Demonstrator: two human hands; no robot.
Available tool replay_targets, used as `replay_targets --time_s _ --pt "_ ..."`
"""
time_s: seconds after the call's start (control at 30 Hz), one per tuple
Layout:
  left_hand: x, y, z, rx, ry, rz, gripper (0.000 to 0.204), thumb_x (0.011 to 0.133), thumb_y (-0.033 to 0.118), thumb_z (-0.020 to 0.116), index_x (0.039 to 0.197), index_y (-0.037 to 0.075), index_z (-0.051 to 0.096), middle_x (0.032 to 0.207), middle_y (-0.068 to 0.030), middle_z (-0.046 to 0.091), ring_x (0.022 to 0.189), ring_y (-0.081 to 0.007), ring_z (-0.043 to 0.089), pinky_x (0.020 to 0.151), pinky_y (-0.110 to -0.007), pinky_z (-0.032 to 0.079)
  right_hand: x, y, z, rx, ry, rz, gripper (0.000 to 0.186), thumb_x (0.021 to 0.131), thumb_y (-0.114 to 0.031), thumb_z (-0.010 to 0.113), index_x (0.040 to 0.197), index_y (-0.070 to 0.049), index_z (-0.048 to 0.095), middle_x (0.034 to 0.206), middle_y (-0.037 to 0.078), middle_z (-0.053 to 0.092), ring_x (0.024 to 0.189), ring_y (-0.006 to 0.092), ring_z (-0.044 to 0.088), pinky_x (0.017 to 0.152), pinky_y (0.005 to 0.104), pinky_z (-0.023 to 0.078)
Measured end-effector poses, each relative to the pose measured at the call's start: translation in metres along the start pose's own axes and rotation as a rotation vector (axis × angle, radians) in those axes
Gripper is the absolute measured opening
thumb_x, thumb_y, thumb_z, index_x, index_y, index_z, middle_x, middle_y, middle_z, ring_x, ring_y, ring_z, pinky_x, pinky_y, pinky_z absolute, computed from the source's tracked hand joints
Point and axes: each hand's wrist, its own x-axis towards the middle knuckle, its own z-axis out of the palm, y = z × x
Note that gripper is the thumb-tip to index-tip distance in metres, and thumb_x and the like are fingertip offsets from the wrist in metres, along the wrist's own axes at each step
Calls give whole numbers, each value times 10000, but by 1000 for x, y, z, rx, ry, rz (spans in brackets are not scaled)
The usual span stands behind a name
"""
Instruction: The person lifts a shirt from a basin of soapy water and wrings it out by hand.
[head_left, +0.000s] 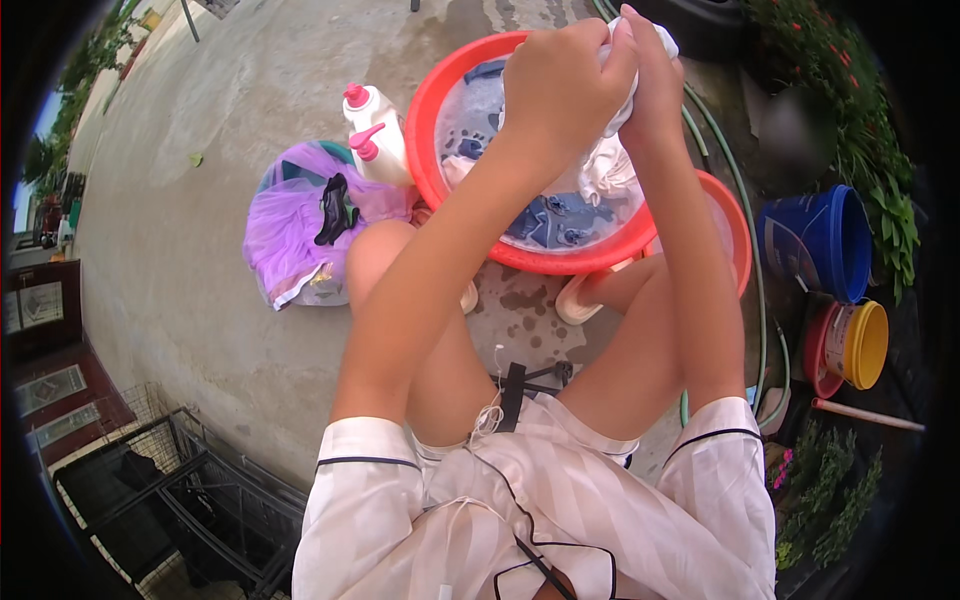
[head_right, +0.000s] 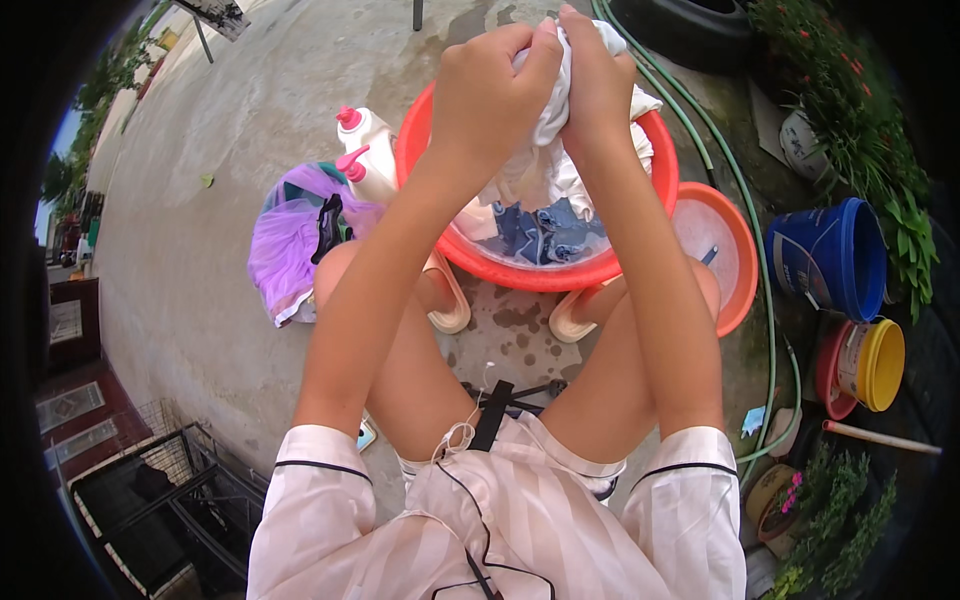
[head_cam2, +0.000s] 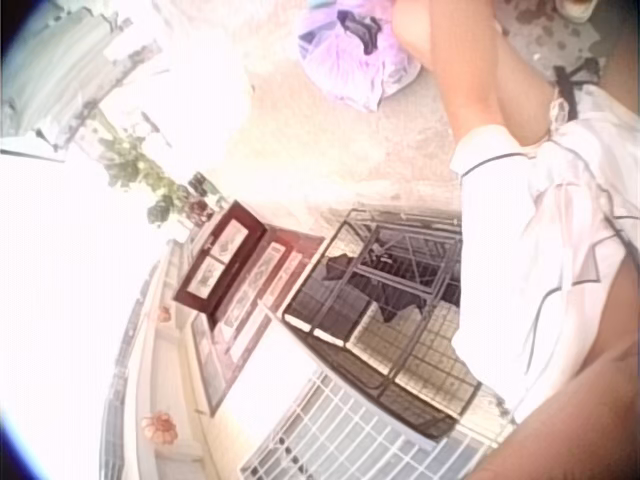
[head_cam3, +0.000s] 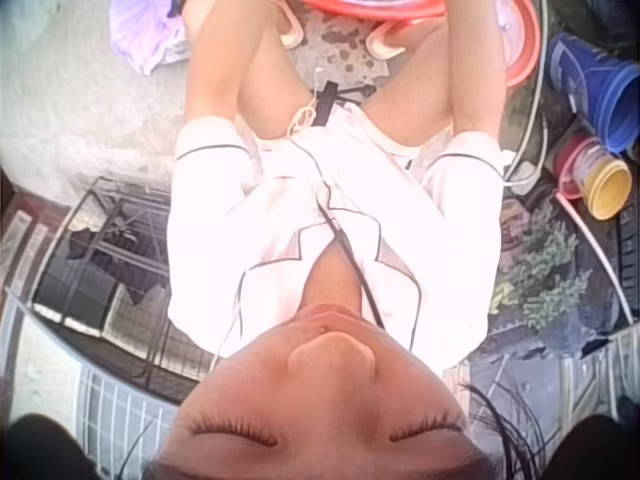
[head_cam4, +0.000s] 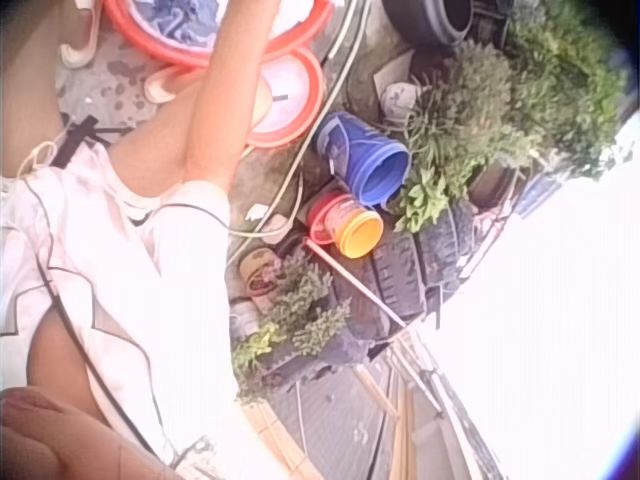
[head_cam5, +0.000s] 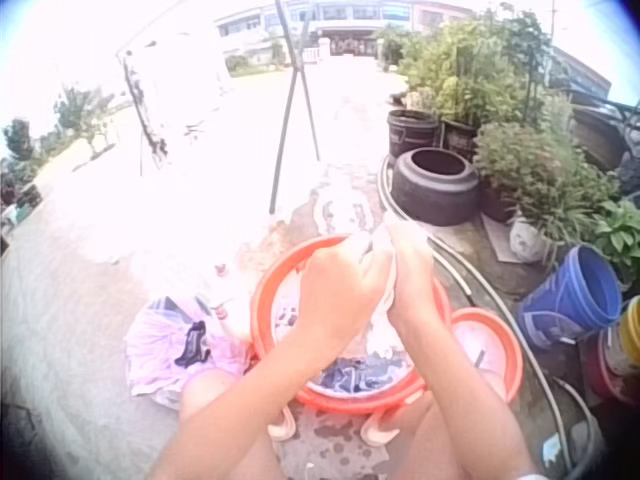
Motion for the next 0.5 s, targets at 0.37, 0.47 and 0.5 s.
replay_targets --time_s 0.37,0.47,0.5 --pt "20 -20 -18 59 45 -81 279 827 193 512 790 -61 622 642 -238 591 617 -373 610 560 -429 442 -17 -3 21 -1 22 178 161 795 -197 640 737 -51 606 695 -20 576 612 65 519 543 223 396" --pt "13 -7 -11 36 -4 -85 375 843 301 514 649 -17 557 519 -170 488 454 -298 439 487 -377 367 -1 1 8 97 13 185 139 839 -180 557 792 -54 589 722 11 569 642 102 548 576 246 432" --pt "9 -3 -7 35 -6 -84 375 843 301 514 649 -17 557 519 -170 488 454 -298 439 487 -377 367 1 3 4 105 -30 144 151 888 -169 480 838 -61 573 740 31 558 663 127 560 599 259 449"
